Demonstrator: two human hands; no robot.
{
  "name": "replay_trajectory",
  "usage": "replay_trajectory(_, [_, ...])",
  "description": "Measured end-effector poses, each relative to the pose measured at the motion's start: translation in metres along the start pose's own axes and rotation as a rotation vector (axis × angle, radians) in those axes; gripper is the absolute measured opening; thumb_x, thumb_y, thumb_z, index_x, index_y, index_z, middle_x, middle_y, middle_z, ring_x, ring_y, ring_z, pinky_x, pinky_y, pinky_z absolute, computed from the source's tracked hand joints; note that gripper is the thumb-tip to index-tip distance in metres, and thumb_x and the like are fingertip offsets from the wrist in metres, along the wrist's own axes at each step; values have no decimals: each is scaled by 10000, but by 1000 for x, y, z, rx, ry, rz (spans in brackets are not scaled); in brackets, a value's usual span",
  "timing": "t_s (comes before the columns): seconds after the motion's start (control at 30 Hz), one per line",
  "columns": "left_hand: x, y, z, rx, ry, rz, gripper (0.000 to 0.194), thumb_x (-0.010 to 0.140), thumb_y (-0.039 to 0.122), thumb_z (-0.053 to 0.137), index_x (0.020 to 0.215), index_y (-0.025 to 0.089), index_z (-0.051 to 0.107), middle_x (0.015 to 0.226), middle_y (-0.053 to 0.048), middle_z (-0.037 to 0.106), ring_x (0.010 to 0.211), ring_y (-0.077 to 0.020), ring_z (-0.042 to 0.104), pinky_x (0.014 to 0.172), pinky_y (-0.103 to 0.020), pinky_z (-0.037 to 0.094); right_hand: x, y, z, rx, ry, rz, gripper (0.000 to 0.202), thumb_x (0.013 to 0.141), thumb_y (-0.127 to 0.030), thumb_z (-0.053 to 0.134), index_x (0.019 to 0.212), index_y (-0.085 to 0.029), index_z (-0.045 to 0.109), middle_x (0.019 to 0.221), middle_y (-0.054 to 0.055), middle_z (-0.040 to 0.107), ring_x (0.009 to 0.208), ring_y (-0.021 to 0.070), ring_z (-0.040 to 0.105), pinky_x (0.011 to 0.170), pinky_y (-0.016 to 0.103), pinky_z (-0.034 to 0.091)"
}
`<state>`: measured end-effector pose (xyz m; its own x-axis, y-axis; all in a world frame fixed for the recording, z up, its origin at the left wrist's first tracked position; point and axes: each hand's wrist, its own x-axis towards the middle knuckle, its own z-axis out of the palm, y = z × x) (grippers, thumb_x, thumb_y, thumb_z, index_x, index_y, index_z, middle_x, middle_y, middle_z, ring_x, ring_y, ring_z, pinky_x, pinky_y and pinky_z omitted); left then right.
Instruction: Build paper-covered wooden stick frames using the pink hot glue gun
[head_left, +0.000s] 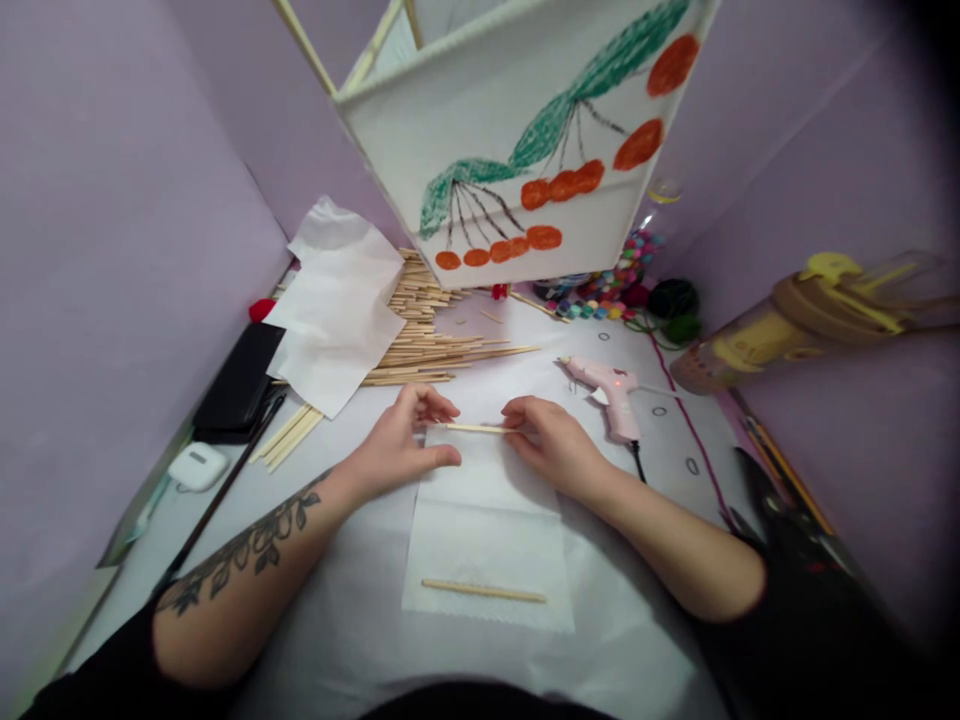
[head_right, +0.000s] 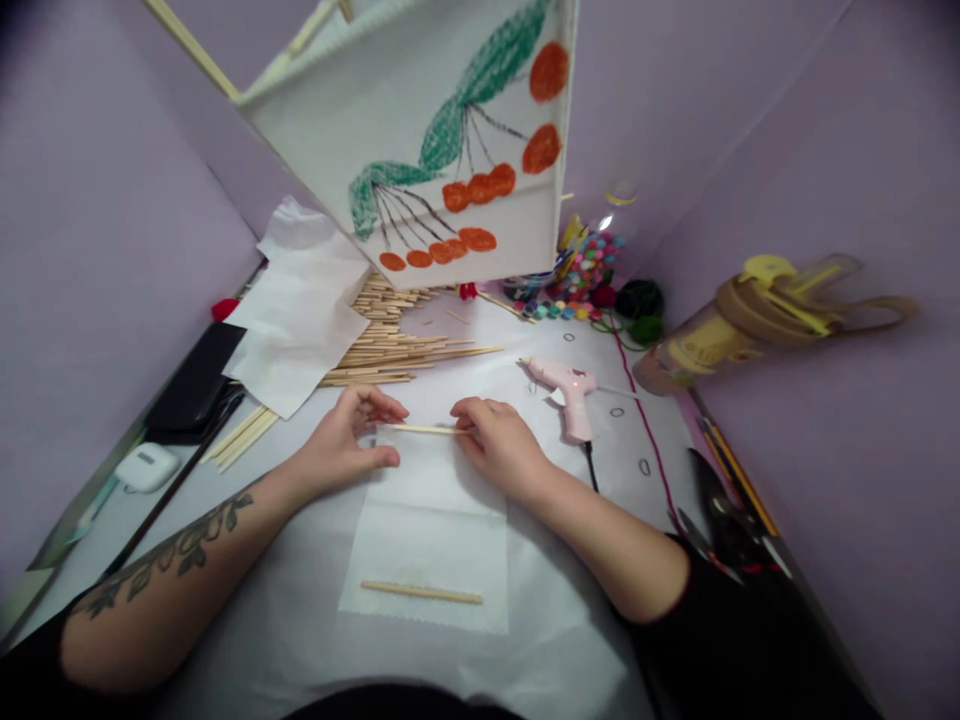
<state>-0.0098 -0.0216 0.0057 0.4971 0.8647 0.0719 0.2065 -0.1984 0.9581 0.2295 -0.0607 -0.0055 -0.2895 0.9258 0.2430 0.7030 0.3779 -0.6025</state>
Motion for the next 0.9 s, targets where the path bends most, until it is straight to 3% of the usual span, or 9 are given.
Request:
replay_trajectory(0.07, [0, -1, 6, -49, -10, -42, 619, 636, 245, 816, 1105, 234, 412, 1064, -59, 653, 961, -179, 634, 874, -353, 499, -1, -2, 1, -106, 52, -67, 186, 837, -121, 543, 1002, -200, 576, 858, 63, 695, 795, 219, 635, 770, 369, 481])
replay_trajectory(0.3, [0, 4, 20, 41, 69, -156, 422, 771, 286, 690, 1102, 229, 434, 865, -8, 697, 828, -166, 665, 776, -310, 495, -2, -9, 2, -371, 167, -186, 207, 894, -158, 494, 947, -232, 679, 819, 70, 680, 809, 217, 612, 741, 349, 458])
replay_trajectory(0.5, [-3, 6, 20, 156, 169, -52, 341, 801, 253, 668, 1063, 219, 452, 839, 14, 709, 839, -149, 679, 800, -280, 496, -3, -7, 4, -241, 197, -267, 217, 850, -162, 592, 1062, -208, 597, 1113, 96, 677, 999, 254, 561, 860, 409, 447])
replay_trajectory(0.73, [-9, -1, 26, 263, 192, 110, 292, 829, 258, 660, 1060, 219, 484, 883, 3, 701, 849, -142, 697, 777, -256, 538, -2, -15, 3, -242, 191, -245, 111, 869, -193, 594, 971, -206, 634, 936, 68, 678, 899, 220, 547, 791, 365, 403])
replay_trajectory(0.9, [-9, -3, 26, 323, 165, 148, 285, 852, 279, 647, 1092, 221, 505, 901, -1, 704, 848, -142, 704, 786, -256, 552, -3, -20, 1, -338, 205, -209, 94, 900, -243, 585, 846, -232, 661, 861, 26, 703, 880, 213, 532, 797, 383, 324])
